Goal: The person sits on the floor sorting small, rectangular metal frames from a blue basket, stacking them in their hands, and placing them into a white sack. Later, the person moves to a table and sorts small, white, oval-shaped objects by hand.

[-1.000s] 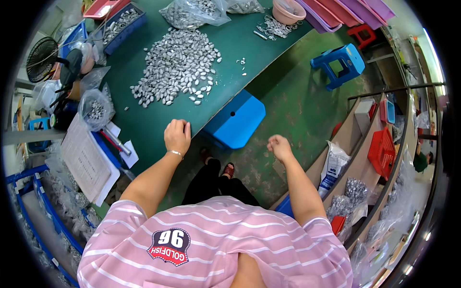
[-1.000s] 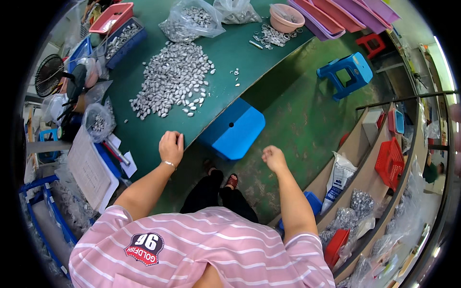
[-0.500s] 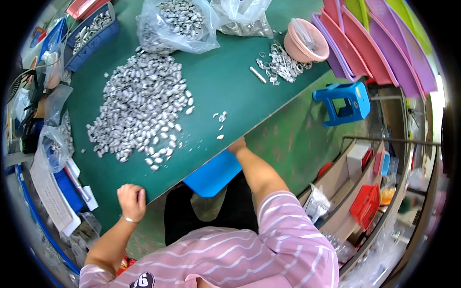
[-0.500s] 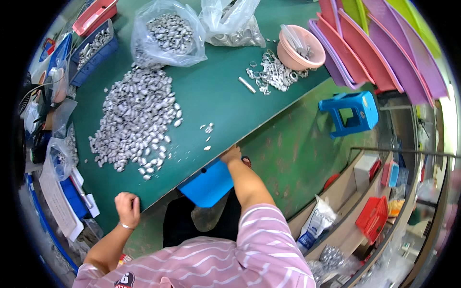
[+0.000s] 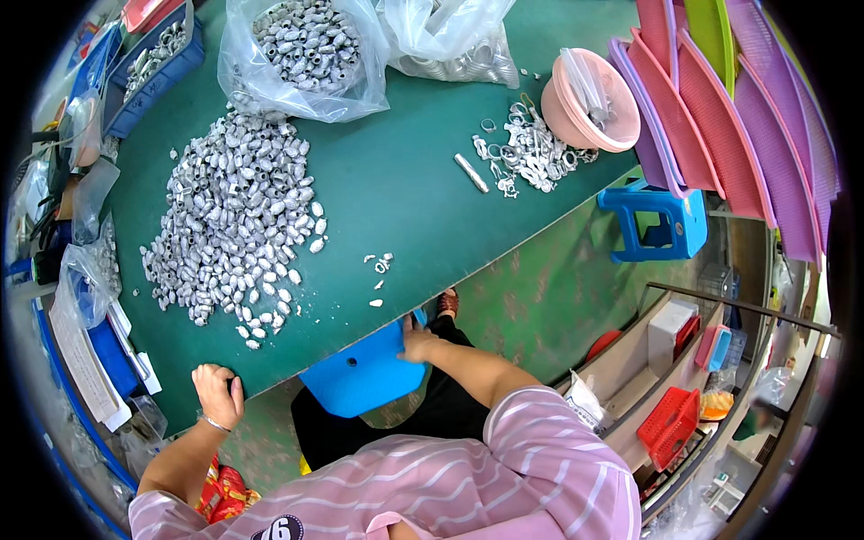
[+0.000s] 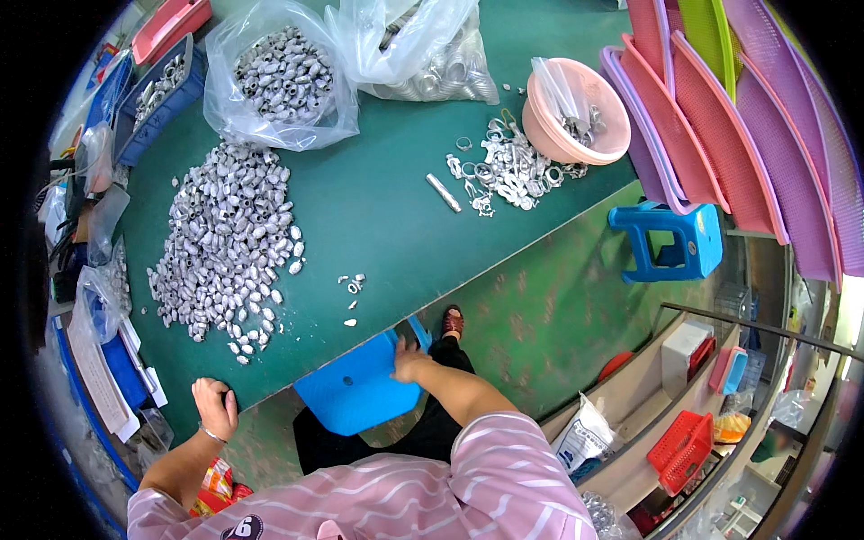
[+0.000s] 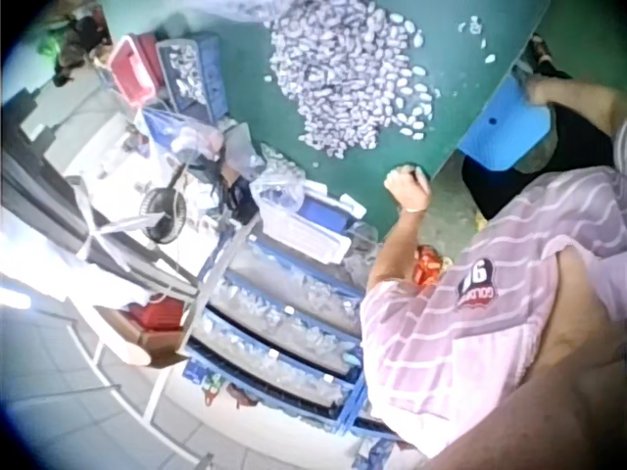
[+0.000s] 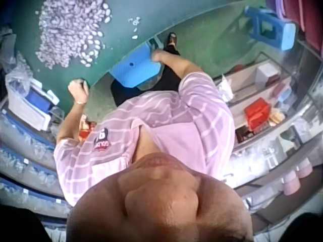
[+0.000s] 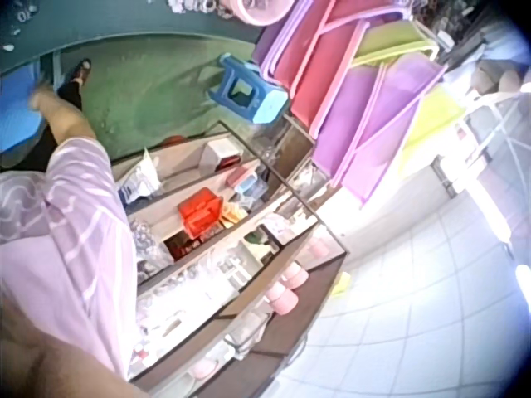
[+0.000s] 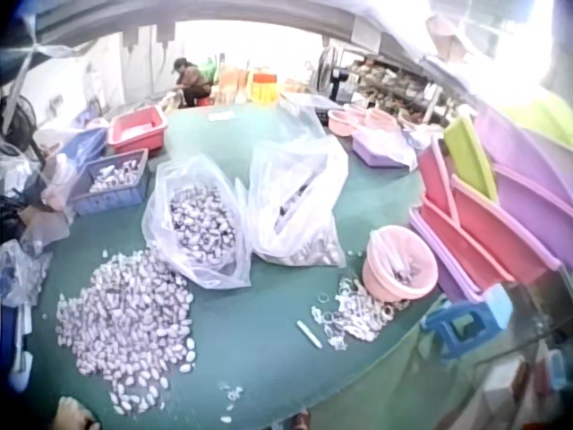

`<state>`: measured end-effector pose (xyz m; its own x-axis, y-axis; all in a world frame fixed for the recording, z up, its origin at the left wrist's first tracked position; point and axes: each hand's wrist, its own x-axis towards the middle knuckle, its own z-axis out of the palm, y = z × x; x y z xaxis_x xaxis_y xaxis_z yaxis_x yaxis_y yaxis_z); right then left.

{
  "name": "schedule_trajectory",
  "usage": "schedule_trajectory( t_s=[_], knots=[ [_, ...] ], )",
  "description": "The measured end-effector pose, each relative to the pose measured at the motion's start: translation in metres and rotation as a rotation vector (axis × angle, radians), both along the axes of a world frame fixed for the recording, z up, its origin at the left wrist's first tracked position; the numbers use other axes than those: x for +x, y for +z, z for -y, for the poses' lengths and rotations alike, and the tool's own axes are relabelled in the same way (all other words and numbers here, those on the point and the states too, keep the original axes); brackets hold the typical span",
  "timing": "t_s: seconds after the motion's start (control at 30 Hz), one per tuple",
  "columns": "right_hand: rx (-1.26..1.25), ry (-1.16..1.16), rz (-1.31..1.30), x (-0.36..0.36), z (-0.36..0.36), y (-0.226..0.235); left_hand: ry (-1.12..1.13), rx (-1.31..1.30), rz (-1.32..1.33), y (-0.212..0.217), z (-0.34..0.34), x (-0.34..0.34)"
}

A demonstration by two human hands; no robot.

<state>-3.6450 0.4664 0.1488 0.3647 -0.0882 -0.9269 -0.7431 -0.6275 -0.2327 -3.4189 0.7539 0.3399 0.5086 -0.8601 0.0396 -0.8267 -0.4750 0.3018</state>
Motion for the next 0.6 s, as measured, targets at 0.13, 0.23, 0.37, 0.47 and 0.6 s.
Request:
schedule_trajectory(
  t_s=[0.13, 0.23, 0.37, 0.47, 0.6],
  knots=[
    [0.074, 0.052, 0.414, 0.05, 0.006, -0.012, -0.016, 0.005, 0.002, 0.0, 0.005, 0.001],
    [0.012, 0.184, 0.529, 0.094, -0.011, -0.034, -0.011, -0.01, -0.019, 0.005, 0.008, 0.002],
    [-0.04, 0.382, 0.439, 0.095, -0.036, -0.054, 0.001, -0.023, -0.058, 0.002, -0.002, 0.004],
    [-0.04, 0.473, 0.424, 0.062, -0.044, -0.065, -0.016, -0.045, -0.089, 0.002, -0.003, 0.006],
    [-0.001, 0.305, 0.302, 0.053, -0.025, 0.006, -0.024, -0.048, -0.053, 0.007, -0.003, 0.007]
  ],
)
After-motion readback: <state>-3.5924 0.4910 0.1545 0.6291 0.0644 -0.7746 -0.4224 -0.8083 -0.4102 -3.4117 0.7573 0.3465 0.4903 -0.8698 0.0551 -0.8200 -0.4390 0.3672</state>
